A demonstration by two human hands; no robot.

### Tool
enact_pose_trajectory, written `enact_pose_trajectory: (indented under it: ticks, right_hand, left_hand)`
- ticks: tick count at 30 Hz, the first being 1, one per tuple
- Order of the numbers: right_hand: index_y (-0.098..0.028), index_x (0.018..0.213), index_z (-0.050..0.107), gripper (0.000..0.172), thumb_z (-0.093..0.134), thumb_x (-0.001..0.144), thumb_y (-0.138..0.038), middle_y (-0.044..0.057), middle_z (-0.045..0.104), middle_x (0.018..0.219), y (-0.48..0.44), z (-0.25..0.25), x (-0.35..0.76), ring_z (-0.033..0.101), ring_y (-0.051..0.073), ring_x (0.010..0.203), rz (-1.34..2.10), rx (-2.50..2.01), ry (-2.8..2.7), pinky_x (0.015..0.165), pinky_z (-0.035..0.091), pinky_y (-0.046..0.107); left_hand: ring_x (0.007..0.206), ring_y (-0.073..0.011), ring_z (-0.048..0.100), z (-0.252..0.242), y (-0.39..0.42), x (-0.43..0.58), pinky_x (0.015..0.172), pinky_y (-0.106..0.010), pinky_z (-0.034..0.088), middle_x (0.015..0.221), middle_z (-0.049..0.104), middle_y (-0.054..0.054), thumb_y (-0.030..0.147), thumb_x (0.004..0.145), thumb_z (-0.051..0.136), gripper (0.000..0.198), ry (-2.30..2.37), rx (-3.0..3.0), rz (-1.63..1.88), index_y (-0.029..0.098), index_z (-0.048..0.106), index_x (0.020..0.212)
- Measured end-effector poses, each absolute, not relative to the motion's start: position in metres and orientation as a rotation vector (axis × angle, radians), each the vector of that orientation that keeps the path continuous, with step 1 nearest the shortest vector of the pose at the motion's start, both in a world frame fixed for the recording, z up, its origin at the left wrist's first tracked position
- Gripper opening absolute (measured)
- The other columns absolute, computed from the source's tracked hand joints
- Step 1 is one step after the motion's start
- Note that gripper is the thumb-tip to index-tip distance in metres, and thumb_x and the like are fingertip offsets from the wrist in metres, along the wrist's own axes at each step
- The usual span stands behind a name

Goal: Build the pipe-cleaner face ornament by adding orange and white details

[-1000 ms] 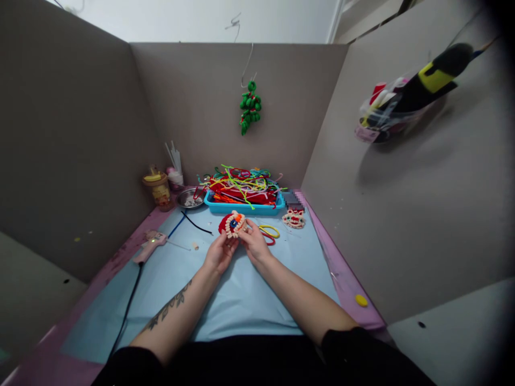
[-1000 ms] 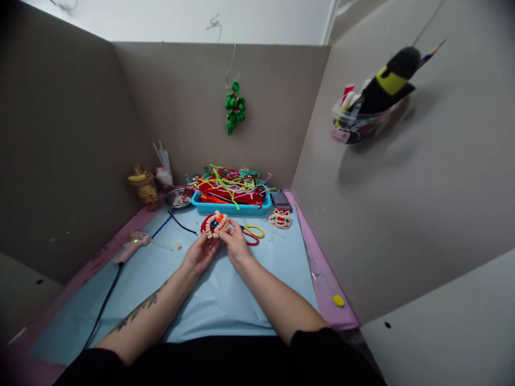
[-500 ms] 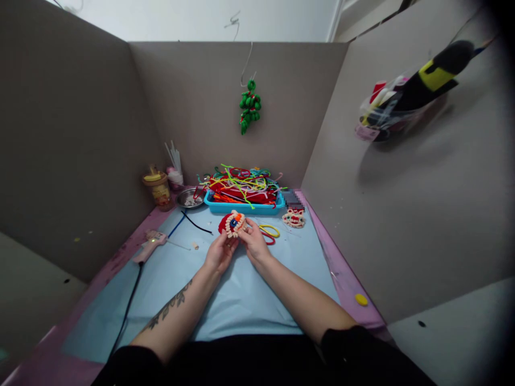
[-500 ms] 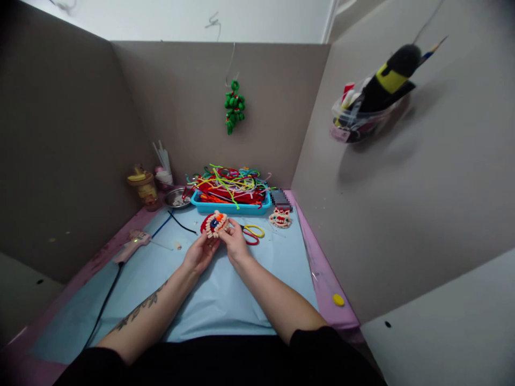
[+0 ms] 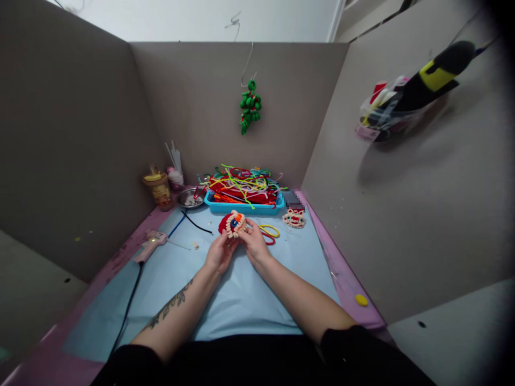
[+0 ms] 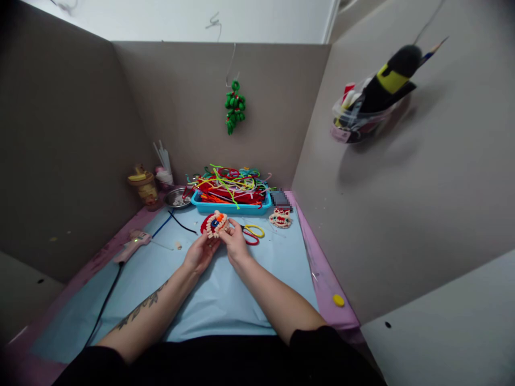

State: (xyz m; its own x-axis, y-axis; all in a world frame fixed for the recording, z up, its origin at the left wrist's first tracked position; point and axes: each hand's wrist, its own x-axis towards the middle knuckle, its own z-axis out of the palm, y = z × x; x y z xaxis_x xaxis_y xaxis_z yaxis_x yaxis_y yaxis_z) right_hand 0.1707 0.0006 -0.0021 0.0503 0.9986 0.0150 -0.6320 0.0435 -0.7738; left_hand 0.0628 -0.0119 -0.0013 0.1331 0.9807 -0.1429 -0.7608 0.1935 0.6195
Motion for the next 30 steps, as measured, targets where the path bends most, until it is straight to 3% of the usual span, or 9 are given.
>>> enact_pose_trajectory:
  ticks: [10, 15, 18, 21, 30]
  right_hand:
    - [-0.021, 0.121, 0.045, 0.071, 0.076, 0.057, -0.020, -0.003, 0.068, 0.079, 0.001, -0.001, 0.170, 0.064, 0.017, 0.072, 1.398, -0.739, -0.662, 0.068, 0.046, 0.029]
    - [-0.023, 0.129, 0.041, 0.079, 0.077, 0.059, -0.027, 0.001, 0.069, 0.093, -0.003, 0.008, 0.173, 0.063, 0.018, 0.076, 1.486, -0.736, -0.616, 0.060, 0.042, 0.027]
    - [-0.022, 0.131, 0.041, 0.076, 0.074, 0.063, -0.031, -0.001, 0.067, 0.085, -0.006, 0.014, 0.178, 0.061, 0.016, 0.070, 1.551, -0.715, -0.602, 0.057, 0.039, 0.026]
    - [-0.020, 0.131, 0.040, 0.080, 0.075, 0.060, -0.025, -0.004, 0.063, 0.072, -0.008, 0.016, 0.179, 0.057, 0.013, 0.061, 1.596, -0.715, -0.593, 0.054, 0.037, 0.024]
    - [-0.022, 0.127, 0.042, 0.078, 0.072, 0.056, -0.013, -0.004, 0.066, 0.077, -0.010, 0.012, 0.171, 0.056, 0.011, 0.058, 1.571, -0.666, -0.608, 0.052, 0.040, 0.022]
  left_hand:
    - [0.094, -0.0193, 0.068, -0.001, -0.012, 0.064, 0.093, -0.033, 0.050, 0.099, 0.072, -0.012, 0.024, 0.087, 0.058, 0.026, 0.594, 0.491, 1.316, 0.012, 0.065, 0.108]
    - [0.086, -0.0167, 0.068, 0.005, -0.005, 0.054, 0.084, -0.030, 0.054, 0.092, 0.073, -0.007, 0.023, 0.090, 0.052, 0.022, 0.539, 0.378, 1.299, 0.018, 0.065, 0.108]
    - [0.076, -0.0142, 0.068, 0.010, 0.000, 0.042, 0.075, -0.029, 0.055, 0.088, 0.072, -0.004, 0.022, 0.091, 0.049, 0.020, 0.492, 0.328, 1.309, 0.021, 0.064, 0.105]
    - [0.077, -0.0147, 0.067, 0.014, 0.003, 0.035, 0.071, -0.029, 0.056, 0.092, 0.072, -0.003, 0.023, 0.092, 0.048, 0.021, 0.454, 0.328, 1.310, 0.021, 0.063, 0.107]
    - [0.085, -0.0163, 0.067, 0.013, 0.004, 0.038, 0.070, -0.028, 0.056, 0.099, 0.070, -0.006, 0.027, 0.095, 0.041, 0.026, 0.419, 0.334, 1.263, 0.020, 0.059, 0.113]
